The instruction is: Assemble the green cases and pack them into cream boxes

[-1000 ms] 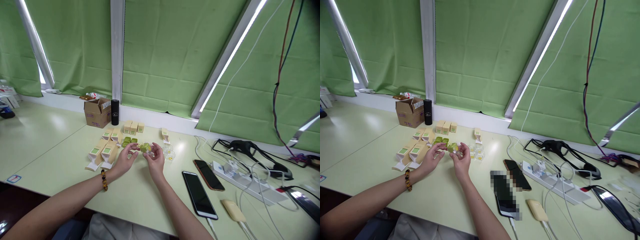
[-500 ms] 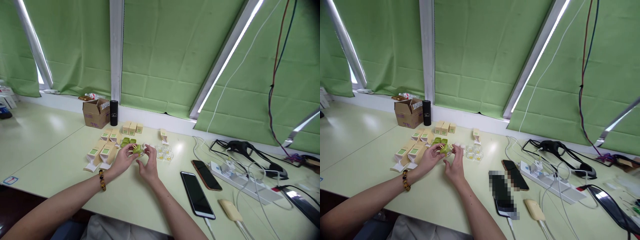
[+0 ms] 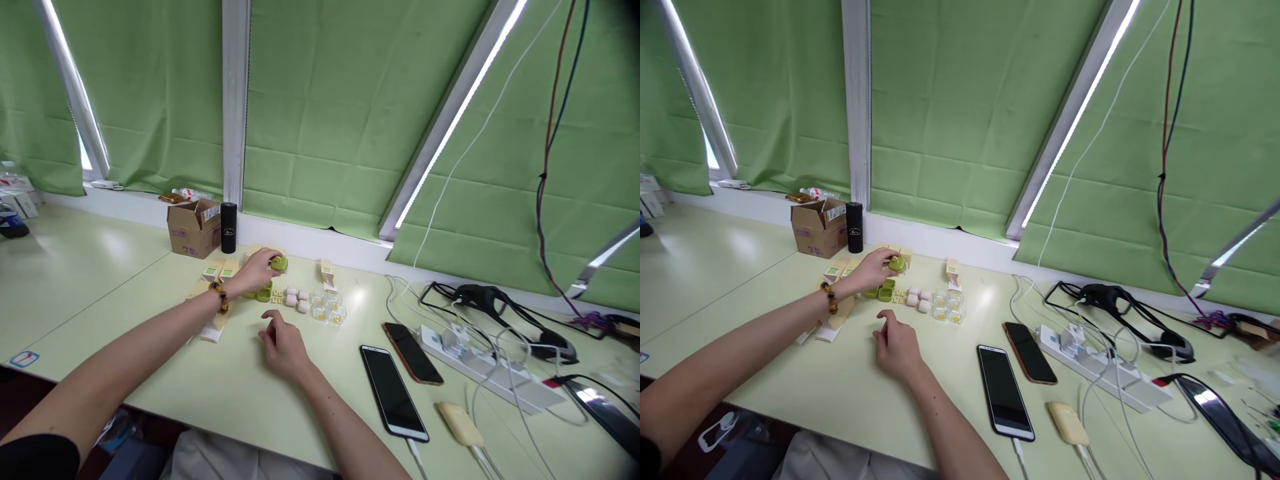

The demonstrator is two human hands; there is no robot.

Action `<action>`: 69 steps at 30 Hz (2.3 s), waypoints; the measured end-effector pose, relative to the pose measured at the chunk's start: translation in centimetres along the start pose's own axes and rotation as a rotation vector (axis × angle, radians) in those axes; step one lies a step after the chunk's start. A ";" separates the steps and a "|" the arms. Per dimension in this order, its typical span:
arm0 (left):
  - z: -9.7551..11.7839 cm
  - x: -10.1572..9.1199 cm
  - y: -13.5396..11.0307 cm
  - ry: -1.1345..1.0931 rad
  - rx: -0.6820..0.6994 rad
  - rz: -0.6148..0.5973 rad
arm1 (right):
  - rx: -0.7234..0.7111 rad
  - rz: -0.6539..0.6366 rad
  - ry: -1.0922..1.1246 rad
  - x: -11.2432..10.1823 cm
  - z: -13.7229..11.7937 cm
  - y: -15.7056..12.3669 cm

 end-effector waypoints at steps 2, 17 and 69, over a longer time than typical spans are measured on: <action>-1.0 0.2 2.1 0.045 0.000 -0.030 | -0.003 -0.021 -0.036 0.2 -0.1 -0.1; -2.2 1.1 0.2 0.019 -0.033 -0.046 | 0.006 0.050 -0.122 -0.2 0.4 0.1; 3.9 2.0 -8.7 -0.897 -0.104 0.245 | -0.496 0.795 -0.484 -7.1 -5.8 -2.9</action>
Point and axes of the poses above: each hand's wrist, its own y-axis towards the middle knuckle, its own x-axis out of the palm, z = x × y, the point moved 7 cm from there along y, towards the middle knuckle, and after that the axes turned 12 degrees about x, right-handed, at the moved point
